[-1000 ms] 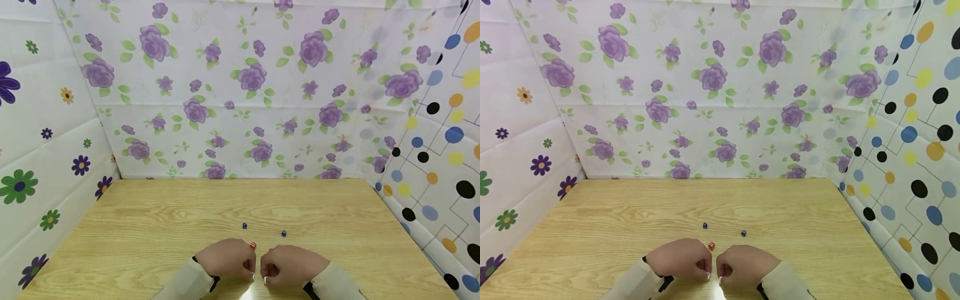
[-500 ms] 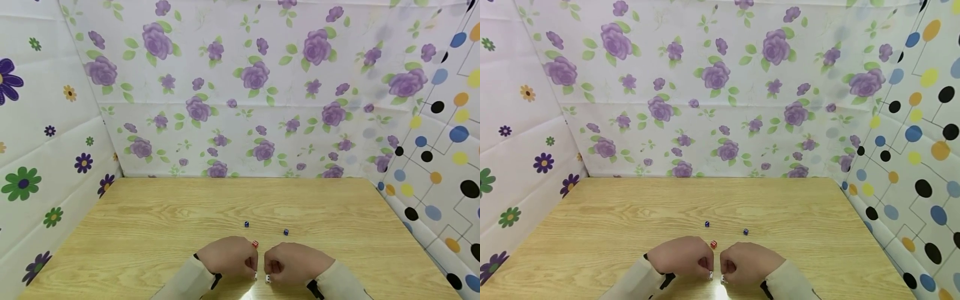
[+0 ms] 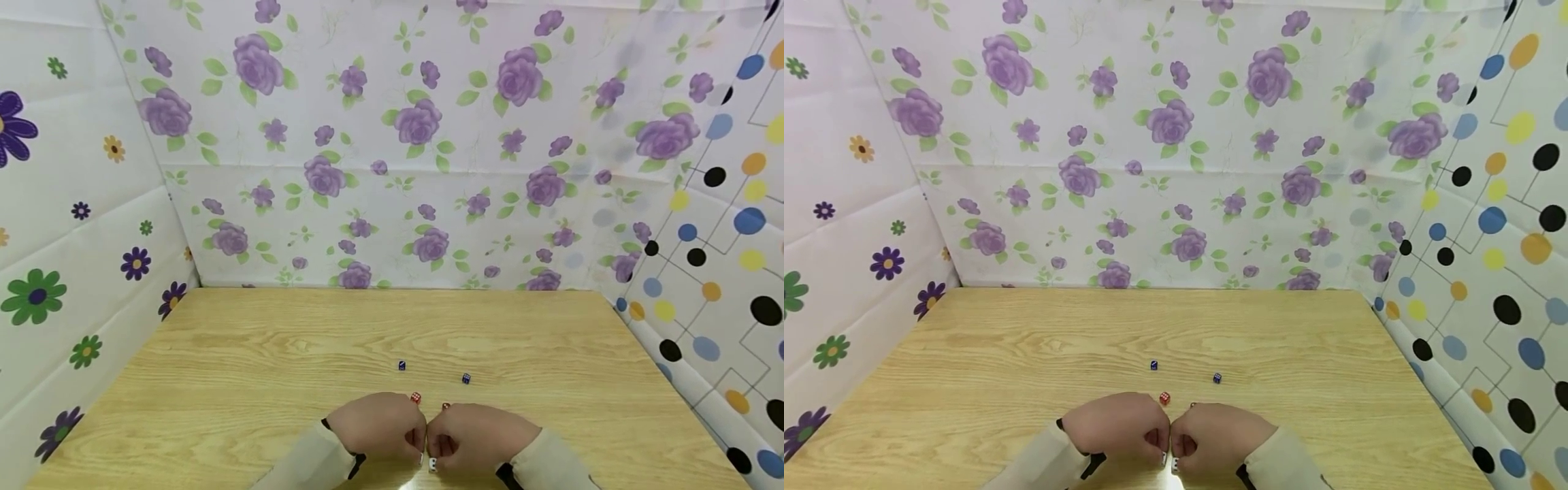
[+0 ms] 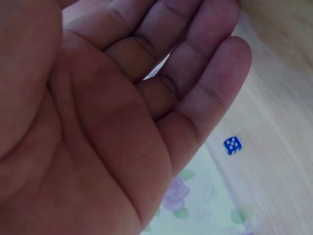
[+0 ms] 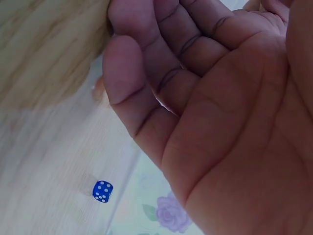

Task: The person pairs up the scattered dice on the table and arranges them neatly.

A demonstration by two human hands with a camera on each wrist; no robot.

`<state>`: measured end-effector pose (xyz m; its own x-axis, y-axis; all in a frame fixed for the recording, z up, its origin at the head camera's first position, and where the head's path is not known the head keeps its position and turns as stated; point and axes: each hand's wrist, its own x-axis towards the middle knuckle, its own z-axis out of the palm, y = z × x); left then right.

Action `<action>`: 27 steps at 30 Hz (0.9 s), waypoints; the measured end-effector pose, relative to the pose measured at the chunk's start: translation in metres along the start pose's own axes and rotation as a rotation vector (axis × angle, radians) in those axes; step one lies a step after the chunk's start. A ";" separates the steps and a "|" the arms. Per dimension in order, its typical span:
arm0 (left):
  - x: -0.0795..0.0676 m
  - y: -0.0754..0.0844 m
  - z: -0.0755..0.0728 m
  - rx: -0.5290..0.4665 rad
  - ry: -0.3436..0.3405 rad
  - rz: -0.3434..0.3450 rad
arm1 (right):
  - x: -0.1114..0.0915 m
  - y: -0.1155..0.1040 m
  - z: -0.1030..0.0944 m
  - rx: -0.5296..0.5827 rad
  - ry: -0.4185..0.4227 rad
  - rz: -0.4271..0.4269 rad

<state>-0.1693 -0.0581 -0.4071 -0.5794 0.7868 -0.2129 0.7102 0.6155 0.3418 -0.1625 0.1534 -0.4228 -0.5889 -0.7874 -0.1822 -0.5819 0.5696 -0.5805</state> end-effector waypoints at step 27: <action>0.000 -0.003 0.000 -0.065 -0.032 0.024 | 0.000 -0.001 0.001 -0.064 -0.006 -0.001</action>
<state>-0.1714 -0.0597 -0.4079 -0.5485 0.8032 -0.2324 0.6960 0.5926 0.4054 -0.1612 0.1523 -0.4232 -0.5853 -0.7892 -0.1862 -0.6171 0.5825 -0.5290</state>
